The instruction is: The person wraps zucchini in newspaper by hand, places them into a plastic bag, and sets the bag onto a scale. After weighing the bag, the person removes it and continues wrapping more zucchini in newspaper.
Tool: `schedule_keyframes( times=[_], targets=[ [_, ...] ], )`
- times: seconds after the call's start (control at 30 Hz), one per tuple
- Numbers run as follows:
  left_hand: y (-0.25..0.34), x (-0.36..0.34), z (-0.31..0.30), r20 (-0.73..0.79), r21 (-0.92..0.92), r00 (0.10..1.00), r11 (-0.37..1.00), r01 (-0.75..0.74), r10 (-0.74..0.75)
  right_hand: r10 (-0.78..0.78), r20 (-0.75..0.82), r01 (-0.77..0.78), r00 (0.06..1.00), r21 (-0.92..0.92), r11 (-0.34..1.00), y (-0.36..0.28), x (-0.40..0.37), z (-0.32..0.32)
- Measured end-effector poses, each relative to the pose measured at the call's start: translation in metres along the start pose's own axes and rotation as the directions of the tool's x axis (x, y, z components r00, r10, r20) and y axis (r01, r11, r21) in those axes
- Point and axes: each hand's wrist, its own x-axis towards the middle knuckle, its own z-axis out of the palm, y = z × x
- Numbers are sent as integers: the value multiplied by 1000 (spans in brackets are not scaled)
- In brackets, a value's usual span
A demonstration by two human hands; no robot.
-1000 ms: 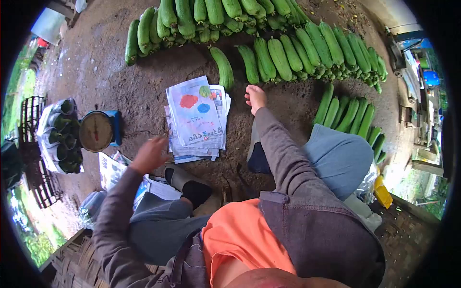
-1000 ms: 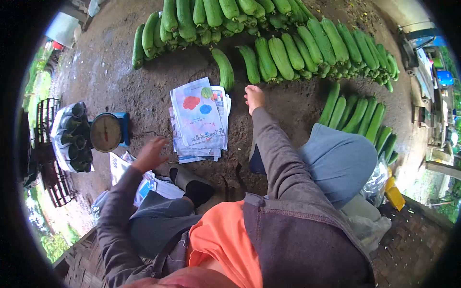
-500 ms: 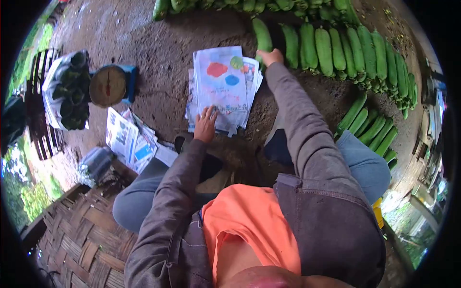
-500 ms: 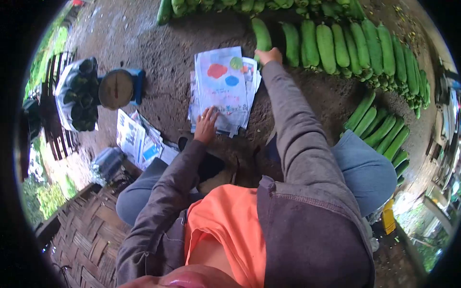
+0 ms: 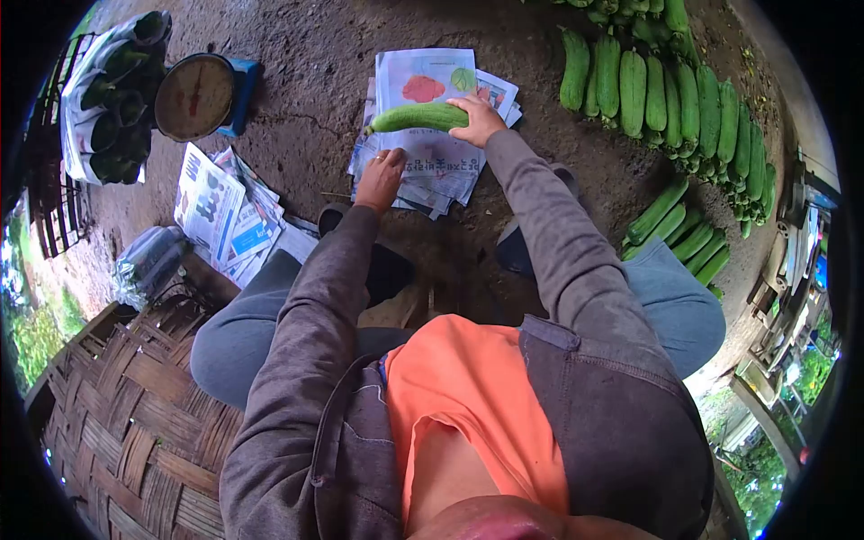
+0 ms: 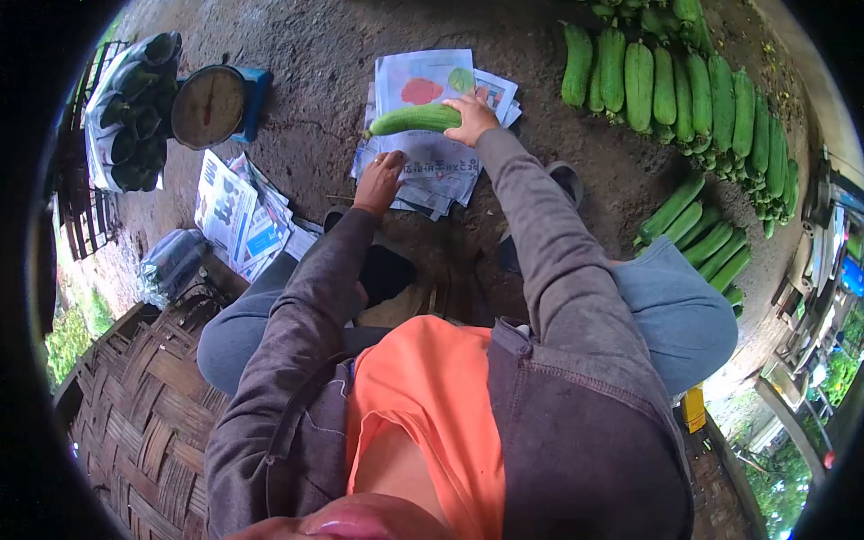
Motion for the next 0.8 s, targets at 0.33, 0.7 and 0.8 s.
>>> schedule_keyframes(
  times=[0.33,0.7,0.8],
  targets=[
    [-10,9,0,-64,-226,989,967,113,-131,-301,139,331,943,-363,871,-38,-67,12],
    [1,-1,-20,-139,-302,990,953,-10,-34,-80,15,81,997,-277,958,-18,-69,25],
    [5,3,-30,-93,-339,989,938,80,-118,-33,5,33,999,-291,956,-25,-64,20]
  ],
)
